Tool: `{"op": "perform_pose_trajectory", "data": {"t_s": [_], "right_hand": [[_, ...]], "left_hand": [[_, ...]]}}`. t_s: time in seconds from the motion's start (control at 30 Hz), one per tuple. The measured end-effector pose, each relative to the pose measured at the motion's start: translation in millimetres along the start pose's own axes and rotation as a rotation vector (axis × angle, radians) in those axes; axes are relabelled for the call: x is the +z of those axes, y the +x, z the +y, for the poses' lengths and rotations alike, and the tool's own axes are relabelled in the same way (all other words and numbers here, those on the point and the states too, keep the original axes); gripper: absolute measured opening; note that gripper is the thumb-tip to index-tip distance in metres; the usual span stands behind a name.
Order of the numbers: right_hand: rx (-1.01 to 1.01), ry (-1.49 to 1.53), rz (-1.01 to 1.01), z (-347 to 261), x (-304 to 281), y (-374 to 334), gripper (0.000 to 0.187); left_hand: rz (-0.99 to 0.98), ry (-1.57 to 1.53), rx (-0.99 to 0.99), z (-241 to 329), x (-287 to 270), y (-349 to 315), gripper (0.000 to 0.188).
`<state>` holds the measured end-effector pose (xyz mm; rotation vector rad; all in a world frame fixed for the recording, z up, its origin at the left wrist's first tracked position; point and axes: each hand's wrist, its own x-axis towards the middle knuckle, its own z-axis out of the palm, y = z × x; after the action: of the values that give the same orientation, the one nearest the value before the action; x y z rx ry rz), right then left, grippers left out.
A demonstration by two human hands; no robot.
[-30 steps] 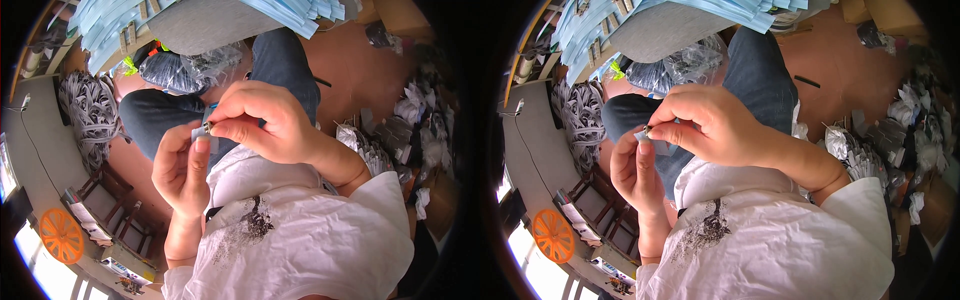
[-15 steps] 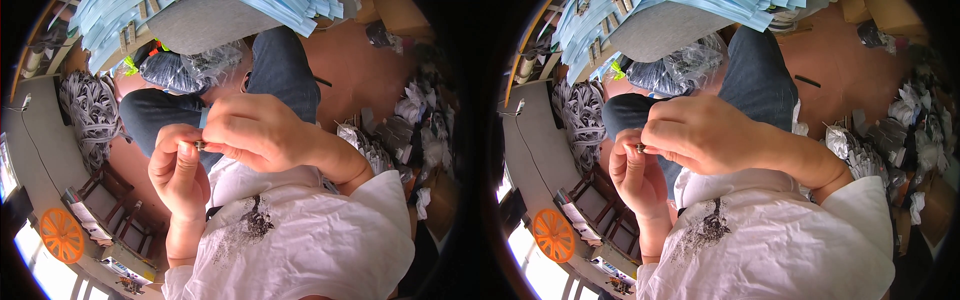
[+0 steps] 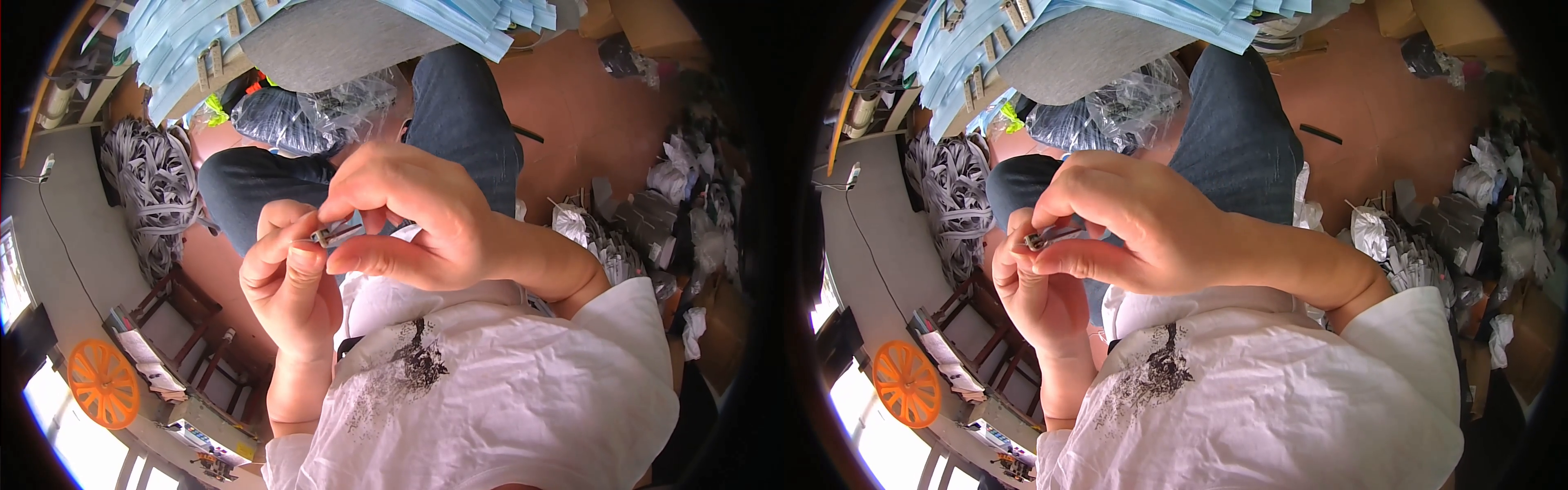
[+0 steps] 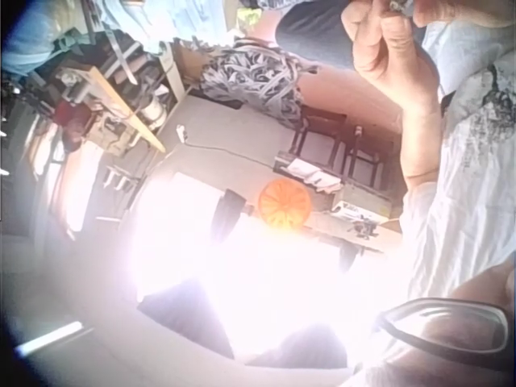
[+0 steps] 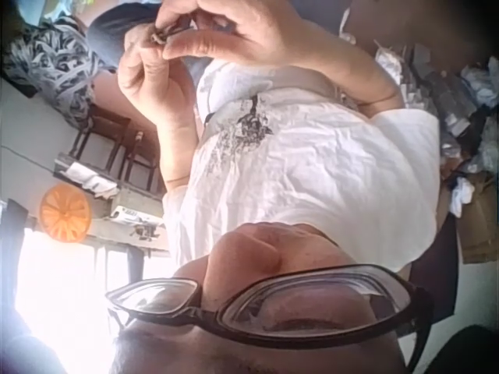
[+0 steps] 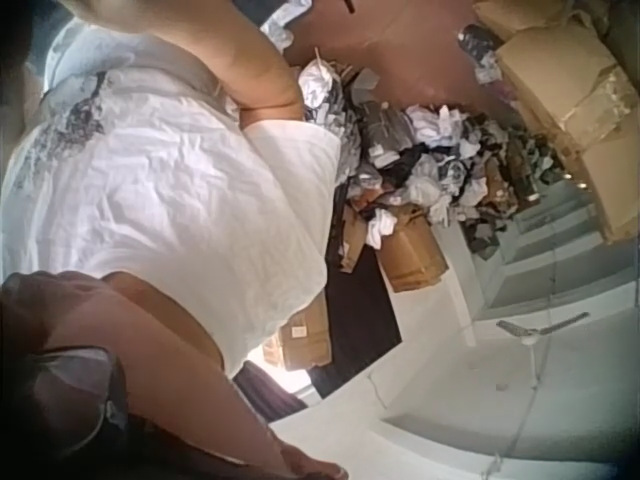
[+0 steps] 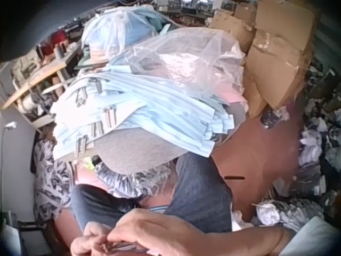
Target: Manually sliding metal zipper pulls onto lengths of zipper tape.
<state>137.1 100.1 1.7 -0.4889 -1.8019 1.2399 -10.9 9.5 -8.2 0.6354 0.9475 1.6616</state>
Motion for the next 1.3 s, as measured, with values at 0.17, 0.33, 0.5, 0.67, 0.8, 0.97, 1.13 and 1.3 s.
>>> {"op": "perform_pose_trajectory", "data": {"t_s": [0.17, 0.33, 0.5, 0.67, 0.8, 0.97, 1.13, 1.3], "right_hand": [[-0.008, 0.027, 0.011, 4, -4, 0, 0.026], [-0.005, 0.042, -0.027, 4, -4, -2, 0.021], [0.089, -0.080, -0.065, 5, -3, 0, 0.014], [0.115, -0.006, -0.177, 8, -9, 4, 0.016], [0.113, 0.060, -0.171, 9, -9, 7, 0.014], [-0.043, -0.028, -0.110, 14, -4, 1, 0.017], [-0.117, -0.234, -0.178, 6, -5, 1, 0.024], [-0.079, -0.261, -0.287, 7, -11, 0, 0.020]], "left_hand": [[-0.058, 0.040, 0.024, 0, 1, 3, 0.023], [-0.111, 0.030, 0.018, -1, -5, 6, 0.019], [-0.011, 0.024, -0.015, -4, -3, 6, 0.012], [0.011, 0.011, -0.002, -11, -5, 0, 0.013], [0.054, -0.251, -0.134, -11, 7, -3, 0.015], [0.000, -0.211, -0.107, -10, 6, 1, 0.015], [0.019, -0.083, -0.104, -4, 6, 1, 0.014], [-0.008, 0.077, -0.083, -1, 7, 0, 0.016]]}}
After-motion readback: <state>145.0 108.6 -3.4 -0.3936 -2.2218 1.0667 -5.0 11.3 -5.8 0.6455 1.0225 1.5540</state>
